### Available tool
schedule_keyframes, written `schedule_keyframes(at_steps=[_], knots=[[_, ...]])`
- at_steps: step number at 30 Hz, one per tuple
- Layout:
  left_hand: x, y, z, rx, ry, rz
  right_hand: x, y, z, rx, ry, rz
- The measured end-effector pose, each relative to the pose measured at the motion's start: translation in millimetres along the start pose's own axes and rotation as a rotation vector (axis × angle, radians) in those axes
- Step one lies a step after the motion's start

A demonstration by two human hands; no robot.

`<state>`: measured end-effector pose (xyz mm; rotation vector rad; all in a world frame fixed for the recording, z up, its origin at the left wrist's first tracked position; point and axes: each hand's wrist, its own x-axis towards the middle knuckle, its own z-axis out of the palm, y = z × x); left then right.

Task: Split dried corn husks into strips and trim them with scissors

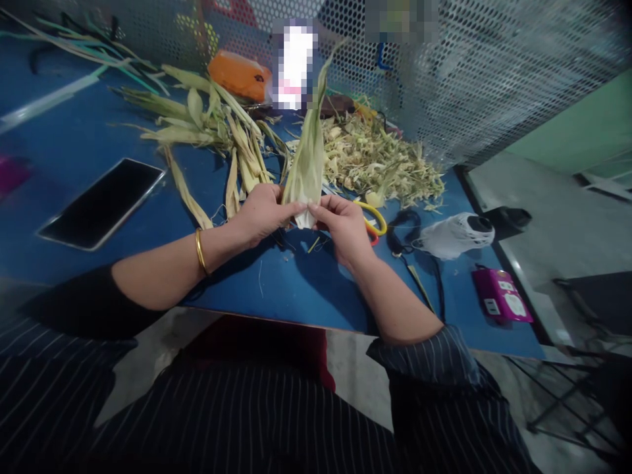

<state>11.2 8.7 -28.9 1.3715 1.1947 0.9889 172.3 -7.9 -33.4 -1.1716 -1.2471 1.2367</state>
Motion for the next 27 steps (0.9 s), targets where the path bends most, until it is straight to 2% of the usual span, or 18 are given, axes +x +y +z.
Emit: schedule_keyframes(at_steps=[4,10,17,23,27], knots=[[-1,2,0.4,-0.057,-0.033,-0.018,1,0,0,0.012,-0.008,-0.002],[-2,9,1.8,-0.223,-0.086,-0.143,4,4,-4,0.090,-0.120,0.102],[-3,7,2.0,-0.121,-0.042,-0.059,6,10,-6,0.131,-0.194,0.132],[-5,11,3.9,-0.280,-0.097,-0.168,5,6,-5,0.175,-0.224,0.119],[-4,10,5.7,-0.346,-0.124,-0.182,4,7,-4,0.255,-0.255,0.138]])
